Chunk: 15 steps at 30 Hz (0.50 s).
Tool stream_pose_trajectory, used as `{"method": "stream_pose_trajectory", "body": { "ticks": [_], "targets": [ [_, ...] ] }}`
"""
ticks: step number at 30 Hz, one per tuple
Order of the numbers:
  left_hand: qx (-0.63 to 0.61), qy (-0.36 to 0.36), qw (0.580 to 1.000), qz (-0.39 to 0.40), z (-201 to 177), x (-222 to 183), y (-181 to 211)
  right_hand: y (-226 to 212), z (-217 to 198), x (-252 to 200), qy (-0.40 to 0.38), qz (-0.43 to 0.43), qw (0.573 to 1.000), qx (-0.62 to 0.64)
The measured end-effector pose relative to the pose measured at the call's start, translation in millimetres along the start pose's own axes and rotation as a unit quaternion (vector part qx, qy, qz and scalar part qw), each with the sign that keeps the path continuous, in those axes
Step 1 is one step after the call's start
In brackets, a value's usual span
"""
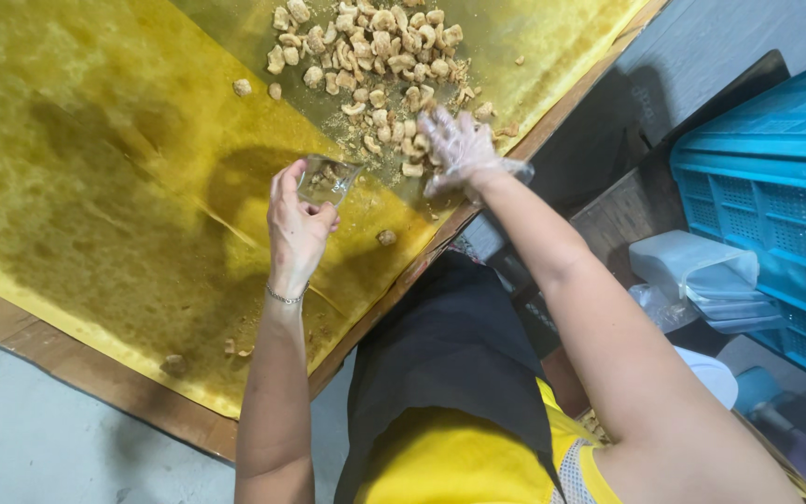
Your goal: The person scoops cashews from a large yellow tray into clear plastic bags, weighs each bag on a digital scale, and places the filled bags into a blue basket. The person also gathers spilled cashew pieces from the tray and spreads the remaining cashews evenly across the surface.
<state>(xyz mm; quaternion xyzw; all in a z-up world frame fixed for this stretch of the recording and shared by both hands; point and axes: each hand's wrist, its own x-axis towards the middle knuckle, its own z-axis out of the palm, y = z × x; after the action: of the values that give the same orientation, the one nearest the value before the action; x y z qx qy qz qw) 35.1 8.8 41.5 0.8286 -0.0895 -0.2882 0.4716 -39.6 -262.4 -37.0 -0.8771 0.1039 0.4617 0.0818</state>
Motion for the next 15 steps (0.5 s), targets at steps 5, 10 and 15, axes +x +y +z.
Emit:
{"method": "stream_pose_trajectory", "body": {
  "ticks": [5, 10, 15],
  "targets": [
    [0.028, -0.009, 0.999, -0.019, -2, 2, -1, -8, 20, 11, 0.044, -0.052, 0.998, -0.007],
    [0.032, -0.015, 0.999, -0.010, -3, 0, -1, -5, 82, 57, 0.151, -0.075, 0.983, 0.071],
    [0.020, -0.033, 0.999, 0.007, -3, 0, 3, -2, 78, 55, 0.166, 0.000, 0.974, 0.157]
  ]
}}
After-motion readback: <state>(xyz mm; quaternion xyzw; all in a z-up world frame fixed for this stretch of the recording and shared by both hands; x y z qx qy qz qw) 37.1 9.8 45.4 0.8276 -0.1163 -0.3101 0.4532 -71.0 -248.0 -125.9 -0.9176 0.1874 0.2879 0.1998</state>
